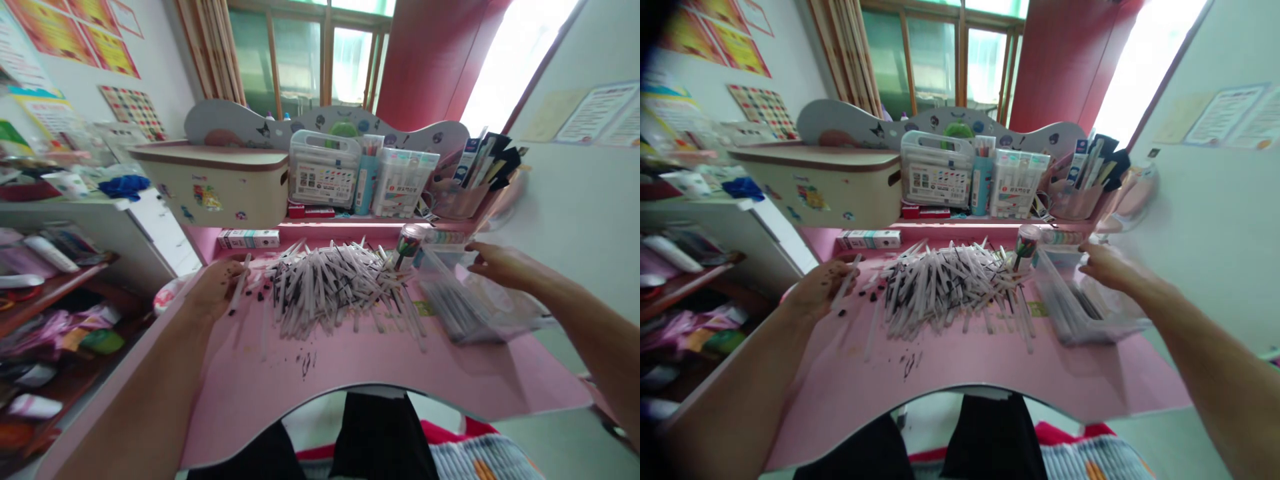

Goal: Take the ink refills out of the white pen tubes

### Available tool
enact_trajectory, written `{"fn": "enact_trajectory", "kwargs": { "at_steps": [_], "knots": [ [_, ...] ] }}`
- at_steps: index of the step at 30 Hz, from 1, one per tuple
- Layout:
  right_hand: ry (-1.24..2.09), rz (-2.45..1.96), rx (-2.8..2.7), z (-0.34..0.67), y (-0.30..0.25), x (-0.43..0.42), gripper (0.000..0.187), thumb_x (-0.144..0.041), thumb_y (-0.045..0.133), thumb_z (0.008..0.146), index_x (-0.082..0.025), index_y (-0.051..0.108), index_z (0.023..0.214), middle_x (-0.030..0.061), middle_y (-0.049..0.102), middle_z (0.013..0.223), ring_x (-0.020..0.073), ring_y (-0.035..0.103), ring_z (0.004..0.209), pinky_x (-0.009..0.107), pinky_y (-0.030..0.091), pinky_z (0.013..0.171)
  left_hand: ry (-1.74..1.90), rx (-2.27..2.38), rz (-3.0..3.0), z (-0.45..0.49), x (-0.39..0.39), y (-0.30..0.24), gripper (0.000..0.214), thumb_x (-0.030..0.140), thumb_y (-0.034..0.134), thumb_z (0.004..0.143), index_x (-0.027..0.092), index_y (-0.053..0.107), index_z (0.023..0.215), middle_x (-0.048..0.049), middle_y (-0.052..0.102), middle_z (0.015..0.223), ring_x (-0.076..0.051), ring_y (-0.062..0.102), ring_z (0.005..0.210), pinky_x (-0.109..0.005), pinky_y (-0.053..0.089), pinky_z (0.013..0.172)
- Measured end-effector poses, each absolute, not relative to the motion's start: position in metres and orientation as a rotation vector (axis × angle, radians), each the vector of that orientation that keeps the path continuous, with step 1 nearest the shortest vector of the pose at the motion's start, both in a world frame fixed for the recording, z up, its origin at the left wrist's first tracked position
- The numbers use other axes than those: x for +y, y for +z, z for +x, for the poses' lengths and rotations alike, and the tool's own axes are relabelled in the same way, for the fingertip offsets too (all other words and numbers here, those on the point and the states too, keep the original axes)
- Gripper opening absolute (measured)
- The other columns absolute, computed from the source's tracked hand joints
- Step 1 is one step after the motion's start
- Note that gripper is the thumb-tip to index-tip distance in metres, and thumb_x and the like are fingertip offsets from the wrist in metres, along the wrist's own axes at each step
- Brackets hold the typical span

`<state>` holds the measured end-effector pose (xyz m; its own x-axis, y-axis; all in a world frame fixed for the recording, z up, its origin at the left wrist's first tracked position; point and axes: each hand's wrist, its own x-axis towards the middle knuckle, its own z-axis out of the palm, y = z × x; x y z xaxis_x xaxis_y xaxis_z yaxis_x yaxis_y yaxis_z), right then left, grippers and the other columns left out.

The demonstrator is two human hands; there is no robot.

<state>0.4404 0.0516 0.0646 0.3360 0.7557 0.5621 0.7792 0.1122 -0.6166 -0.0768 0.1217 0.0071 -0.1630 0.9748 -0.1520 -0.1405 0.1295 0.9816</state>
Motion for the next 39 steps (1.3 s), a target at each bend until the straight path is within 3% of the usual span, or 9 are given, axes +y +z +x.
{"fn": "enact_trajectory", "kwargs": {
  "at_steps": [3,7,12,15,20,28,34,39],
  "knots": [
    [-0.179,-1.895,-1.713,0.417,0.094,0.04,0.024,-0.011,0.085,0.06,-0.018,0.074,0.08,-0.0003,0.065,0.058,0.0101,0.048,0.045,0.027,0.03,0.054,1.301,1.298,0.891,-0.08,0.125,0.004,0.014,0.018,0.056,0.056,0.017,0.052,0.07,0.0027,0.053,0.055,-0.007,0.039,0.039,-0.016,0.03,0.035],
    [-0.277,-1.683,-2.002,0.343,0.108,0.019,0.021,-0.025,0.071,0.08,-0.022,0.072,0.101,0.0026,0.07,0.07,0.0159,0.057,0.057,0.029,0.038,0.06,1.295,1.264,0.918,-0.082,0.128,0.002,0.016,0.021,0.054,0.058,0.018,0.051,0.073,0.0044,0.047,0.053,-0.006,0.031,0.037,-0.017,0.022,0.035],
    [0.047,-1.356,-2.404,0.237,0.086,0.016,0.011,-0.022,0.059,0.088,-0.022,0.069,0.091,0.0032,0.07,0.081,0.0156,0.061,0.071,0.027,0.039,0.066,1.312,1.357,1.011,-0.093,0.132,-0.002,0.015,0.028,0.052,0.066,0.02,0.049,0.078,0.0084,0.038,0.05,-0.007,0.029,0.037,-0.018,0.02,0.038],
    [0.148,-1.303,-2.585,0.199,0.074,0.029,0.01,-0.016,0.058,0.088,-0.02,0.067,0.086,0.0047,0.068,0.082,0.0155,0.059,0.071,0.027,0.036,0.064,1.204,1.502,1.103,-0.103,0.134,-0.008,0.015,0.029,0.057,0.066,0.019,0.053,0.078,0.007,0.043,0.048,-0.009,0.036,0.038,-0.019,0.025,0.04],
    [-0.057,-1.493,-2.592,0.195,0.07,0.051,0.02,-0.007,0.049,0.088,-0.018,0.066,0.089,0.0089,0.067,0.092,0.0195,0.06,0.081,0.029,0.038,0.069,0.881,1.743,1.243,-0.118,0.14,-0.018,0.005,0.02,0.064,0.06,0.019,0.059,0.062,0.0003,0.05,0.043,-0.015,0.045,0.037,-0.026,0.028,0.043],
    [-0.024,-1.664,-2.387,0.233,0.048,0.055,0.021,-0.011,0.051,0.087,-0.017,0.066,0.101,0.0087,0.063,0.103,0.021,0.06,0.096,0.028,0.041,0.086,0.712,1.786,1.212,-0.122,0.135,-0.025,0.011,0.02,0.065,0.063,0.023,0.054,0.065,-0.0036,0.053,0.043,-0.024,0.052,0.033,-0.03,0.035,0.04],
    [-0.055,-1.814,-2.349,0.229,0.022,0.065,0.022,-0.017,0.049,0.093,-0.017,0.068,0.103,0.0105,0.062,0.106,0.0219,0.061,0.097,0.029,0.043,0.084,0.799,1.605,1.17,-0.094,0.125,-0.021,0.014,0.019,0.06,0.068,0.022,0.054,0.08,-0.0005,0.055,0.043,-0.023,0.055,0.034,-0.029,0.041,0.038],
    [-0.152,-1.778,-2.387,0.224,0.012,0.069,0.029,-0.018,0.044,0.096,-0.022,0.069,0.109,0.0099,0.062,0.105,0.0213,0.061,0.092,0.028,0.043,0.072,0.925,1.451,1.097,-0.076,0.12,-0.015,0.018,0.017,0.056,0.076,0.022,0.05,0.092,0.0033,0.056,0.049,-0.016,0.053,0.036,-0.025,0.043,0.04]
  ]
}}
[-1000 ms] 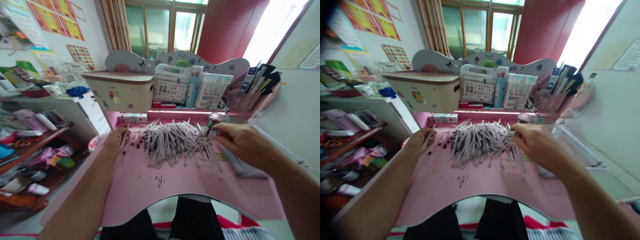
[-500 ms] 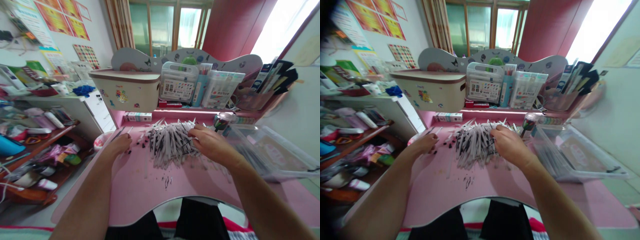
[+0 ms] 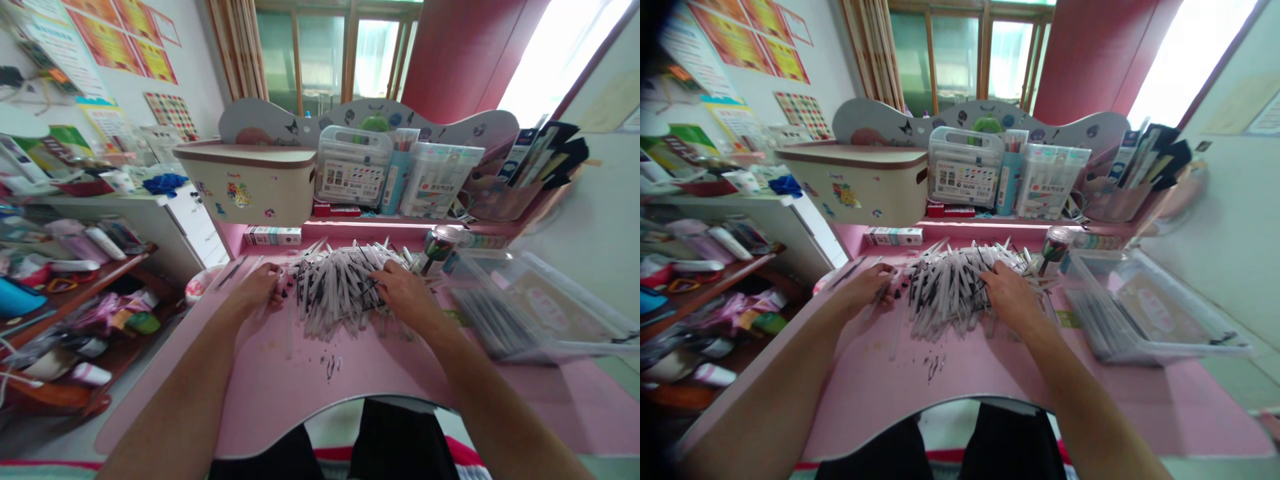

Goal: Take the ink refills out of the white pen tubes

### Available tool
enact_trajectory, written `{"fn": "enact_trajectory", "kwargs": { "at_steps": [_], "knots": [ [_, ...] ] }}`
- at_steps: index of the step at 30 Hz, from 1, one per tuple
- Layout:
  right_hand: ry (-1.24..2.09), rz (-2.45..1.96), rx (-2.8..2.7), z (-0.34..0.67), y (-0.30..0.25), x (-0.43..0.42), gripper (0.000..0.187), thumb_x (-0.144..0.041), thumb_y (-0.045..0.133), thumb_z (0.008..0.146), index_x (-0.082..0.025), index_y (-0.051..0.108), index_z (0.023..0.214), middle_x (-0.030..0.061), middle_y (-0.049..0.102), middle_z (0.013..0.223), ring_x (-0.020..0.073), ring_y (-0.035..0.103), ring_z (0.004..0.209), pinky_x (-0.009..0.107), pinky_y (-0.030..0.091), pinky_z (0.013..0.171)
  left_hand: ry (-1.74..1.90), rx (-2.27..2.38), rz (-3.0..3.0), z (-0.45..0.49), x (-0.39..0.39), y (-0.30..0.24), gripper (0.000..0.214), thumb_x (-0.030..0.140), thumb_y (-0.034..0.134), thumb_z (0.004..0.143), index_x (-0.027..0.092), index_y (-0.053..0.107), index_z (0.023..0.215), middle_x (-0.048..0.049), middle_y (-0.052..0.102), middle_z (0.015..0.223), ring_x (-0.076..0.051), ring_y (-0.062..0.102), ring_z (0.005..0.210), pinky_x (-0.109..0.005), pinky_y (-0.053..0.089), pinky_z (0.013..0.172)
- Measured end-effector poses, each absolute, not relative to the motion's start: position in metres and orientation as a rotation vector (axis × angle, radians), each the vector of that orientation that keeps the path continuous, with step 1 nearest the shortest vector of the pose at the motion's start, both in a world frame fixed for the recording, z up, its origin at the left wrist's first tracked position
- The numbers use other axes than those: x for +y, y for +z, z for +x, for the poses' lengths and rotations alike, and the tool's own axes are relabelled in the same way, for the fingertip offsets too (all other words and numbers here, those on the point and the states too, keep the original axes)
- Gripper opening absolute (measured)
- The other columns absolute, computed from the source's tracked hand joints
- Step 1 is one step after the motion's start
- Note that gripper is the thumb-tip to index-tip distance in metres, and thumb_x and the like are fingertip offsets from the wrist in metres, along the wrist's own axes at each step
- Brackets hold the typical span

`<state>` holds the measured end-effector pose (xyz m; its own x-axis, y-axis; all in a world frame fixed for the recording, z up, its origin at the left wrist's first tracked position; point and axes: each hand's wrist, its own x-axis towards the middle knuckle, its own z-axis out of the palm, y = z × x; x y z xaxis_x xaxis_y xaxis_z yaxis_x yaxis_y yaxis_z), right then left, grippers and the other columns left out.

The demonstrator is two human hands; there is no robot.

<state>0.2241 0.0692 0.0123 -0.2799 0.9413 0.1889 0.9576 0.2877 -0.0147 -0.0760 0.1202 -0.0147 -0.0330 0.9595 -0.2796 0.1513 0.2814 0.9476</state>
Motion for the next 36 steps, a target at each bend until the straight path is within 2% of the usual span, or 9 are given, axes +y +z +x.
{"fn": "enact_trajectory", "kwargs": {
  "at_steps": [4,8,13,17,20,23,26,31,36],
  "knots": [
    [-0.218,-1.772,-2.46,0.221,0.008,0.07,0.029,-0.018,0.043,0.097,-0.022,0.071,0.102,0.0088,0.06,0.104,0.0192,0.059,0.084,0.026,0.037,0.062,1.067,1.364,1.084,-0.07,0.12,-0.011,0.017,0.018,0.056,0.081,0.02,0.05,0.098,0.0007,0.063,0.06,-0.015,0.06,0.046,-0.023,0.048,0.044],
    [-0.26,-1.747,-2.463,0.223,0.008,0.068,0.027,-0.014,0.044,0.095,-0.021,0.07,0.095,0.0075,0.059,0.104,0.017,0.057,0.084,0.024,0.036,0.062,1.182,1.231,1.024,-0.063,0.12,-0.012,0.013,0.017,0.054,0.087,0.017,0.053,0.1,-0.0028,0.069,0.07,-0.013,0.061,0.047,-0.022,0.051,0.045],
    [-0.4,-1.766,-2.309,0.244,0.015,0.063,0.022,-0.014,0.049,0.093,-0.019,0.07,0.086,0.0084,0.059,0.098,0.0196,0.057,0.088,0.027,0.039,0.066,1.296,0.96,0.759,-0.057,0.118,-0.011,0.011,0.01,0.054,0.09,0.013,0.06,0.098,-0.0021,0.067,0.063,-0.007,0.051,0.038,-0.012,0.032,0.03],
    [-0.361,-1.68,-2.102,0.264,0.022,0.063,0.02,-0.014,0.051,0.089,-0.016,0.07,0.086,0.0094,0.061,0.092,0.0219,0.058,0.088,0.031,0.043,0.074,1.32,0.834,0.57,-0.052,0.114,-0.009,0.016,0.005,0.048,0.093,0.009,0.064,0.093,-0.009,0.073,0.072,-0.009,0.061,0.047,-0.015,0.052,0.043],
    [-0.097,-1.492,-1.838,0.261,0.022,0.062,0.013,-0.017,0.055,0.084,-0.016,0.068,0.085,0.0061,0.062,0.082,0.0185,0.058,0.075,0.03,0.043,0.07,1.305,0.772,0.414,-0.045,0.11,-0.007,0.024,0.003,0.044,0.095,0.008,0.064,0.083,-0.0105,0.074,0.073,-0.011,0.068,0.053,-0.018,0.059,0.053],
    [0.475,-1.229,-1.536,0.238,0.016,0.057,0.006,-0.023,0.06,0.079,-0.018,0.063,0.081,-0.0004,0.059,0.066,0.013,0.053,0.058,0.025,0.041,0.056,1.247,0.716,0.315,-0.035,0.106,-0.007,0.029,0.005,0.041,0.098,0.007,0.065,0.081,-0.0112,0.074,0.074,-0.012,0.071,0.057,-0.018,0.061,0.056],
    [0.922,-0.973,-1.259,0.212,0.008,0.052,0.007,-0.023,0.065,0.073,-0.019,0.062,0.079,-0.0032,0.059,0.059,0.0117,0.054,0.052,0.023,0.043,0.052,1.205,0.697,0.257,-0.028,0.103,-0.01,0.029,0.007,0.04,0.099,0.006,0.066,0.085,-0.011,0.074,0.072,-0.013,0.073,0.059,-0.019,0.062,0.057],
    [1.164,-0.79,-1.053,0.193,0.002,0.049,0.014,-0.029,0.064,0.075,-0.018,0.07,0.082,0.0043,0.072,0.071,0.018,0.067,0.064,0.031,0.054,0.061,1.179,0.714,0.24,-0.022,0.1,-0.015,0.026,0.008,0.042,0.099,0.005,0.065,0.087,-0.0098,0.073,0.068,-0.014,0.073,0.057,-0.019,0.062,0.056],
    [1.202,-0.795,-1.08,0.19,-0.002,0.05,0.013,-0.026,0.063,0.077,-0.019,0.072,0.082,0.0035,0.073,0.072,0.0172,0.068,0.066,0.03,0.055,0.065,1.158,0.735,0.263,-0.017,0.097,-0.016,0.027,0.008,0.043,0.099,0.007,0.065,0.084,-0.0081,0.073,0.067,-0.014,0.073,0.058,-0.018,0.062,0.057]
  ]
}}
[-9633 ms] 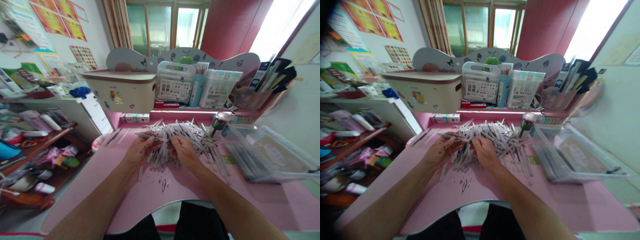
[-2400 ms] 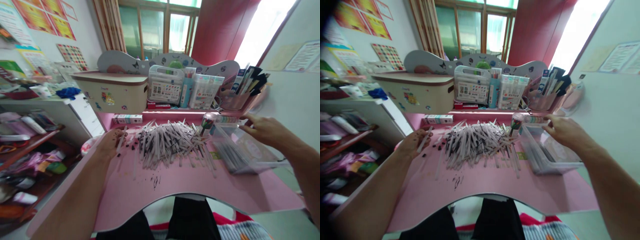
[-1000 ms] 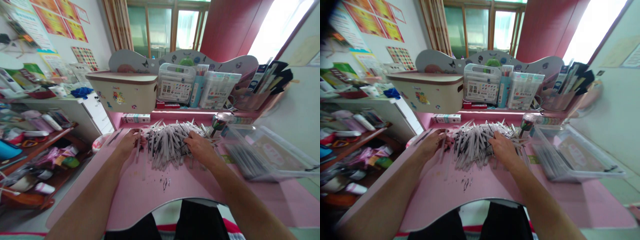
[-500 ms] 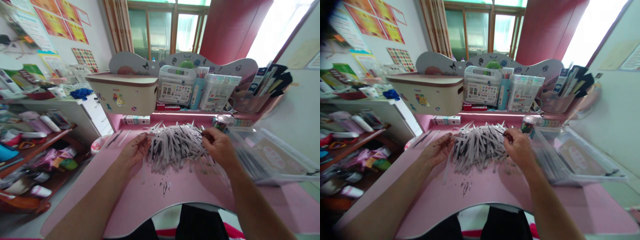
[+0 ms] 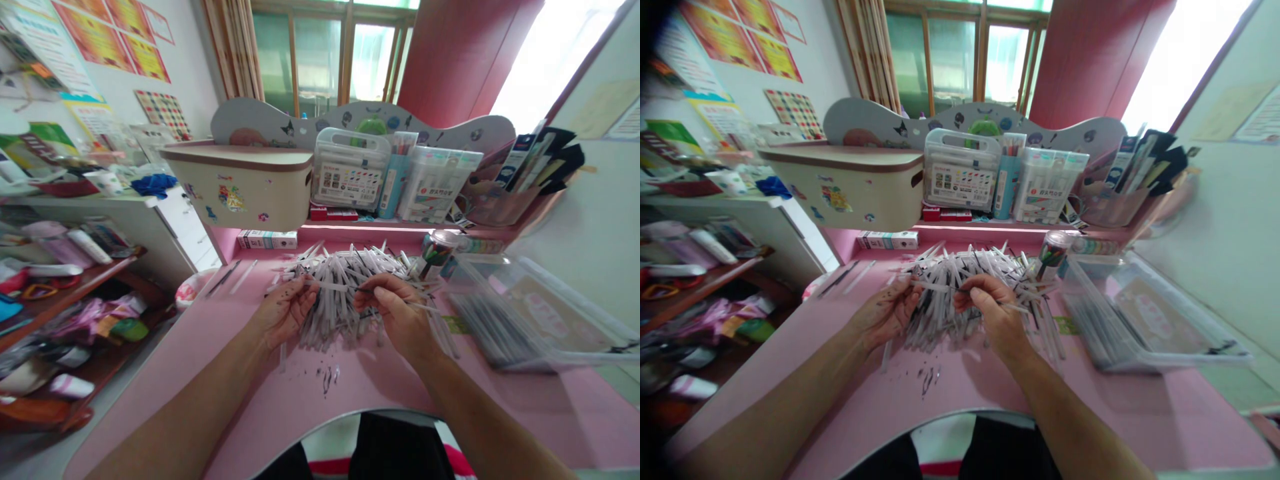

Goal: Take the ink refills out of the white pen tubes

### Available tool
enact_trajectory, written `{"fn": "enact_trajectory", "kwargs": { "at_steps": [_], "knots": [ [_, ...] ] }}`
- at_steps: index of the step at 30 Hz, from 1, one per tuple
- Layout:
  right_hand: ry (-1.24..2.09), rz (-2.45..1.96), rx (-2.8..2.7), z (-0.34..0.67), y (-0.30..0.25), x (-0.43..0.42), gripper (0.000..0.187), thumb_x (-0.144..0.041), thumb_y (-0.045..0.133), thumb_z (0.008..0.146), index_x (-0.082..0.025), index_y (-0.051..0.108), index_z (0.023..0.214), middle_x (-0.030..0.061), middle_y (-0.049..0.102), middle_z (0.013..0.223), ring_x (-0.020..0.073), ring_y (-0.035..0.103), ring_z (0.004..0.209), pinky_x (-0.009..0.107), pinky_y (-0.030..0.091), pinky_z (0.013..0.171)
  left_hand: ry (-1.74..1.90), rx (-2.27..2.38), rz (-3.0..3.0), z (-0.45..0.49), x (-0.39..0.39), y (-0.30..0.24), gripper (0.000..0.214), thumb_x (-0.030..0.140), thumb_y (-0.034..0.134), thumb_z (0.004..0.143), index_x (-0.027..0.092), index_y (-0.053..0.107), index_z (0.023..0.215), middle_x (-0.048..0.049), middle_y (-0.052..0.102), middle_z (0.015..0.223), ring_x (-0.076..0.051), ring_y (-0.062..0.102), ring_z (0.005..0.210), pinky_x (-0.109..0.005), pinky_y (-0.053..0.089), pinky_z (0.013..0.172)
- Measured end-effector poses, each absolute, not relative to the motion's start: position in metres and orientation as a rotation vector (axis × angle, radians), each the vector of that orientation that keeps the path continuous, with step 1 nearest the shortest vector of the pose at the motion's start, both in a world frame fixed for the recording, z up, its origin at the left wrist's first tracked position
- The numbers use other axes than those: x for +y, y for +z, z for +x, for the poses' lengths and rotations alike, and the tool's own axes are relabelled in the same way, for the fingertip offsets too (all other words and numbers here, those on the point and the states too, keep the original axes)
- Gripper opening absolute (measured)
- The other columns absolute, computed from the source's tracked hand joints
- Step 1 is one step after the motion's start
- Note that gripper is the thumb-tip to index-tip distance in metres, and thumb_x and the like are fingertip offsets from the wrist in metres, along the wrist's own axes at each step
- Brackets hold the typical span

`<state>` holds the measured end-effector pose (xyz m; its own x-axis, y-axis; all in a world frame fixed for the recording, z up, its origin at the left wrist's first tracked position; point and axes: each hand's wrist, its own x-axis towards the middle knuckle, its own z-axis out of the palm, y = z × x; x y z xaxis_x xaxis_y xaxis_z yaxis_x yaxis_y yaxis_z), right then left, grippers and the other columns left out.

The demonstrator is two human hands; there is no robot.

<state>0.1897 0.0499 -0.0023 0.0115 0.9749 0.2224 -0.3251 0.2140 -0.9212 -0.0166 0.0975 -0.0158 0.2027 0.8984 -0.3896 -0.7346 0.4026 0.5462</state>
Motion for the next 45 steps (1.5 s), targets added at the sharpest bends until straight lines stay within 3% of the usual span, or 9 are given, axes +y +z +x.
{"fn": "enact_trajectory", "kwargs": {
  "at_steps": [13,18,23,26,28,31,39,43,45],
  "knots": [
    [1.241,-0.809,-1.111,0.191,-0.004,0.05,0.012,-0.024,0.06,0.078,-0.019,0.069,0.084,0.002,0.069,0.073,0.015,0.064,0.064,0.027,0.052,0.061,1.131,0.73,0.353,-0.017,0.095,-0.018,0.023,0.009,0.045,0.098,0.009,0.067,0.089,-0.009,0.074,0.071,-0.014,0.073,0.06,-0.02,0.062,0.054],
    [1.341,-0.715,-1.03,0.19,-0.001,0.052,0.023,-0.039,0.056,0.084,-0.02,0.064,0.092,-0.0022,0.056,0.064,0.012,0.051,0.051,0.024,0.044,0.045,1.054,0.686,0.474,-0.019,0.092,-0.022,0.016,0.004,0.056,0.09,0.009,0.071,0.088,-0.0052,0.07,0.064,-0.012,0.07,0.056,-0.019,0.06,0.055],
    [1.473,-0.745,-1.042,0.191,-0.004,0.054,0.042,-0.061,0.045,0.09,-0.021,0.059,0.097,-0.0068,0.045,0.051,0.0104,0.038,0.041,0.023,0.039,0.041,0.985,0.786,0.692,-0.016,0.088,-0.021,0.014,0.001,0.07,0.075,0.011,0.074,0.084,-0.0064,0.074,0.069,-0.012,0.067,0.055,-0.02,0.057,0.054],
    [1.503,-0.771,-1.169,0.193,-0.009,0.054,0.045,-0.063,0.044,0.092,-0.021,0.058,0.102,-0.0066,0.048,0.052,0.0104,0.044,0.043,0.022,0.04,0.044,0.911,0.87,0.971,-0.012,0.084,-0.015,0.015,-0.001,0.074,0.069,0.011,0.076,0.078,-0.0068,0.074,0.068,-0.011,0.065,0.055,-0.017,0.051,0.054],
    [1.535,-0.732,-1.238,0.194,-0.012,0.054,0.04,-0.056,0.06,0.088,-0.022,0.056,0.108,-0.0066,0.053,0.057,0.0103,0.05,0.046,0.021,0.043,0.047,0.872,0.871,1.142,-0.011,0.081,-0.01,0.016,-0.001,0.076,0.067,0.013,0.076,0.075,-0.0052,0.073,0.067,-0.011,0.065,0.058,-0.017,0.049,0.056],
    [1.573,-0.668,-1.273,0.194,-0.013,0.053,0.052,-0.04,0.078,0.075,-0.024,0.053,0.117,-0.0064,0.06,0.068,0.0101,0.054,0.05,0.022,0.048,0.049,0.85,0.84,1.26,-0.011,0.077,-0.005,0.015,0.003,0.074,0.07,0.016,0.077,0.075,-0.0029,0.073,0.069,-0.013,0.065,0.062,-0.019,0.048,0.059],
    [1.397,-0.857,-1.341,0.194,-0.011,0.052,0.021,-0.037,0.071,0.082,-0.018,0.069,0.093,-0.003,0.061,0.064,0.009,0.054,0.05,0.021,0.046,0.049,0.799,0.841,1.505,-0.014,0.076,-0.005,0.011,0.022,0.071,0.076,0.019,0.077,0.085,-0.005,0.074,0.079,-0.017,0.065,0.071,-0.025,0.048,0.065],
    [1.333,-0.848,-1.114,0.2,-0.011,0.055,0.024,-0.042,0.07,0.082,-0.019,0.066,0.09,0.0027,0.069,0.084,0.0143,0.065,0.067,0.027,0.054,0.06,1.052,1.255,1.701,-0.047,0.097,0.007,0.013,0.026,0.068,0.076,0.021,0.075,0.085,-0.0053,0.075,0.083,-0.019,0.064,0.072,-0.028,0.048,0.068],
    [1.379,-0.821,-1.006,0.202,-0.011,0.056,0.026,-0.045,0.068,0.082,-0.02,0.062,0.088,0.0024,0.069,0.078,0.016,0.065,0.065,0.029,0.055,0.059,1.009,1.638,1.838,-0.071,0.11,0.011,0.012,0.026,0.067,0.074,0.02,0.075,0.082,-0.006,0.075,0.08,-0.021,0.064,0.069,-0.03,0.047,0.067]
  ]
}}
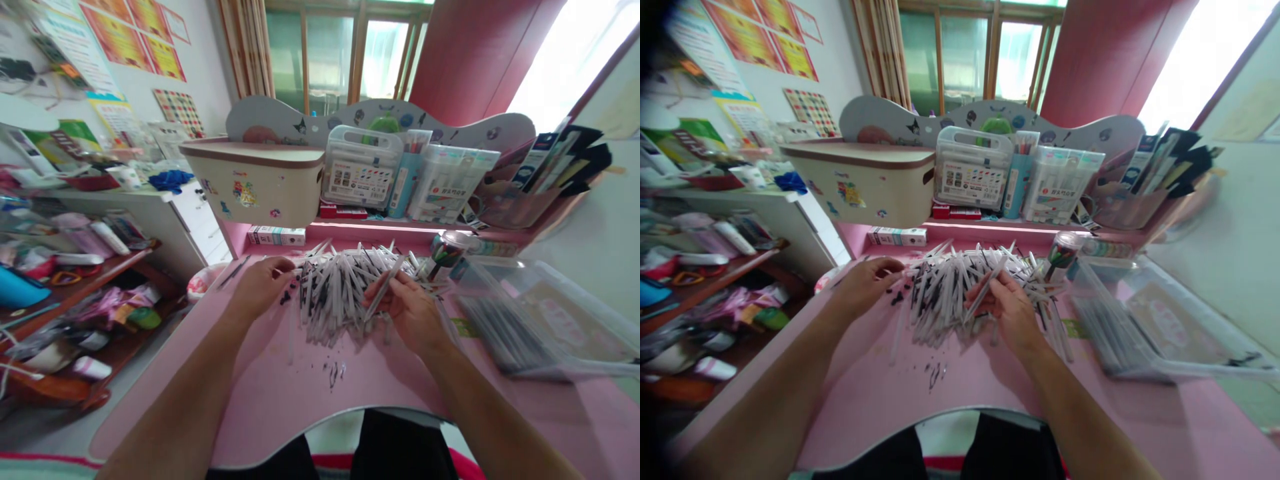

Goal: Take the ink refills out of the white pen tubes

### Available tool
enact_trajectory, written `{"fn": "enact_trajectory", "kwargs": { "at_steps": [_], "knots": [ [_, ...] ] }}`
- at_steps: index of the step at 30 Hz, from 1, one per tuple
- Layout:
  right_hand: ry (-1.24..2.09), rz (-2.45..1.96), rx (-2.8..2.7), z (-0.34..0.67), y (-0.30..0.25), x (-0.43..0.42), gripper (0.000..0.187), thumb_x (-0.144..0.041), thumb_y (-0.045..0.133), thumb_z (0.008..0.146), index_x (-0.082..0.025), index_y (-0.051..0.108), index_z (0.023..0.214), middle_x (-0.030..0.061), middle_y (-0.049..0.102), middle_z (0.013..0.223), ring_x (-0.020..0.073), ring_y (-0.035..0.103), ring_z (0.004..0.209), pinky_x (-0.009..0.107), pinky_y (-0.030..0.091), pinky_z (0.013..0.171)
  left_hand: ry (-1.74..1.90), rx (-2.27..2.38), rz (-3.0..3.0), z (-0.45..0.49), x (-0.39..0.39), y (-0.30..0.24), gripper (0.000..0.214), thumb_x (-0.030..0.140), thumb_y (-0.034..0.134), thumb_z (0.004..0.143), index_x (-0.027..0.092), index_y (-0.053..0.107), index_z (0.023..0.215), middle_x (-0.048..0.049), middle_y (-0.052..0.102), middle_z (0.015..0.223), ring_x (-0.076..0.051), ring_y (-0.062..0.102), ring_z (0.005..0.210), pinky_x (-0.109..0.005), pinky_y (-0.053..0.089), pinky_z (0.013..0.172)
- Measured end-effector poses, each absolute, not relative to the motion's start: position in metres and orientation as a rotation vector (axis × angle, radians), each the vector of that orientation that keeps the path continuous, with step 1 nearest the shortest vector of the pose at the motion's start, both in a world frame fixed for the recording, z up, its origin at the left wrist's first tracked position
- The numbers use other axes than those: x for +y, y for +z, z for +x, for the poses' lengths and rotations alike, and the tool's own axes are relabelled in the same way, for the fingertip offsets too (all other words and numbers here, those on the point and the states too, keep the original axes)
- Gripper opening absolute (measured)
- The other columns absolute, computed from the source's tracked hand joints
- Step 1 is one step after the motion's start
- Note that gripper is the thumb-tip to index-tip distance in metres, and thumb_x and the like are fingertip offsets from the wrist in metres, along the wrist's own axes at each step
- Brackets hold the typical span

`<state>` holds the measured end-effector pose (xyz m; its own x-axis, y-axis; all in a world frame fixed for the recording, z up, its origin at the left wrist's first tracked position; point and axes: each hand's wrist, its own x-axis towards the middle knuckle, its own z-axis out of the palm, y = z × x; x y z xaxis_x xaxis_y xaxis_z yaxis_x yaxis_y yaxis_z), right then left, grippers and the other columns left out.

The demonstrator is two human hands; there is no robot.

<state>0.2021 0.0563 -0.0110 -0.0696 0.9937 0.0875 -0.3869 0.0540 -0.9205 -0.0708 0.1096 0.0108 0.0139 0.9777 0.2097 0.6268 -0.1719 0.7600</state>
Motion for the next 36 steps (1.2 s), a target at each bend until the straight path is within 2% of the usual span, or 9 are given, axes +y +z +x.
{"fn": "enact_trajectory", "kwargs": {
  "at_steps": [4,7,13,18,20,23,26,36],
  "knots": [
    [1.42,-0.817,-0.99,0.201,-0.013,0.057,0.027,-0.046,0.064,0.085,-0.022,0.057,0.093,-0.0027,0.061,0.061,0.0129,0.056,0.048,0.023,0.047,0.045,0.518,1.962,2.127,-0.103,0.126,0.005,0.016,0.017,0.062,0.071,0.021,0.076,0.076,-0.008,0.077,0.086,-0.025,0.067,0.079,-0.031,0.045,0.071],
    [1.382,-0.822,-1.051,0.199,-0.016,0.057,0.027,-0.046,0.06,0.088,-0.021,0.057,0.098,-0.0056,0.056,0.056,0.0101,0.048,0.042,0.02,0.038,0.039,0.426,1.96,2.152,-0.106,0.131,-0.01,0.016,0.016,0.063,0.068,0.022,0.076,0.074,-0.0079,0.077,0.084,-0.025,0.067,0.079,-0.031,0.044,0.07],
    [1.351,-0.886,-1.155,0.198,-0.02,0.059,0.034,-0.048,0.056,0.091,-0.018,0.059,0.109,-0.0055,0.054,0.056,0.0093,0.044,0.042,0.021,0.032,0.039,0.404,1.984,2.135,-0.105,0.135,-0.028,0.018,0.015,0.063,0.063,0.023,0.077,0.073,-0.0079,0.077,0.083,-0.025,0.066,0.081,-0.03,0.044,0.071],
    [1.312,-0.966,-1.302,0.196,-0.021,0.057,0.038,-0.048,0.057,0.09,-0.018,0.063,0.112,-0.0063,0.048,0.055,0.0087,0.039,0.045,0.022,0.029,0.044,0.465,1.92,2.139,-0.099,0.13,-0.013,0.014,0.013,0.063,0.067,0.02,0.075,0.071,-0.0098,0.076,0.082,-0.027,0.066,0.08,-0.033,0.045,0.073],
    [1.324,-0.961,-1.343,0.196,-0.021,0.055,0.033,-0.042,0.059,0.088,-0.019,0.064,0.111,-0.0068,0.046,0.054,0.0089,0.036,0.046,0.023,0.026,0.044,0.574,1.813,2.109,-0.086,0.122,-0.003,0.012,0.016,0.064,0.072,0.021,0.074,0.076,-0.0069,0.076,0.082,-0.024,0.066,0.078,-0.031,0.047,0.074],
    [1.35,-0.977,-1.403,0.195,-0.021,0.052,0.018,-0.028,0.058,0.083,-0.021,0.064,0.099,-0.0063,0.047,0.058,0.0091,0.037,0.05,0.022,0.026,0.046,1.015,1.23,1.609,-0.06,0.104,0.009,0.01,0.017,0.074,0.068,0.019,0.073,0.077,-0.0049,0.074,0.077,-0.019,0.066,0.072,-0.028,0.05,0.071],
    [1.353,-0.981,-1.463,0.195,-0.02,0.05,0.01,-0.022,0.057,0.082,-0.02,0.059,0.091,-0.0054,0.05,0.063,0.0086,0.039,0.052,0.021,0.026,0.047,1.164,0.947,1.339,-0.039,0.089,0.013,0.014,0.016,0.078,0.066,0.017,0.076,0.08,-0.0045,0.072,0.073,-0.015,0.062,0.063,-0.024,0.05,0.062],
    [1.286,-0.969,-1.597,0.193,-0.018,0.048,0.007,-0.023,0.053,0.087,-0.021,0.057,0.093,-0.0049,0.048,0.067,0.0101,0.041,0.057,0.023,0.03,0.052,1.189,0.971,1.436,-0.034,0.085,0.011,0.012,0.016,0.076,0.07,0.018,0.08,0.081,-0.0027,0.071,0.066,-0.012,0.059,0.057,-0.021,0.048,0.055]
  ]
}}
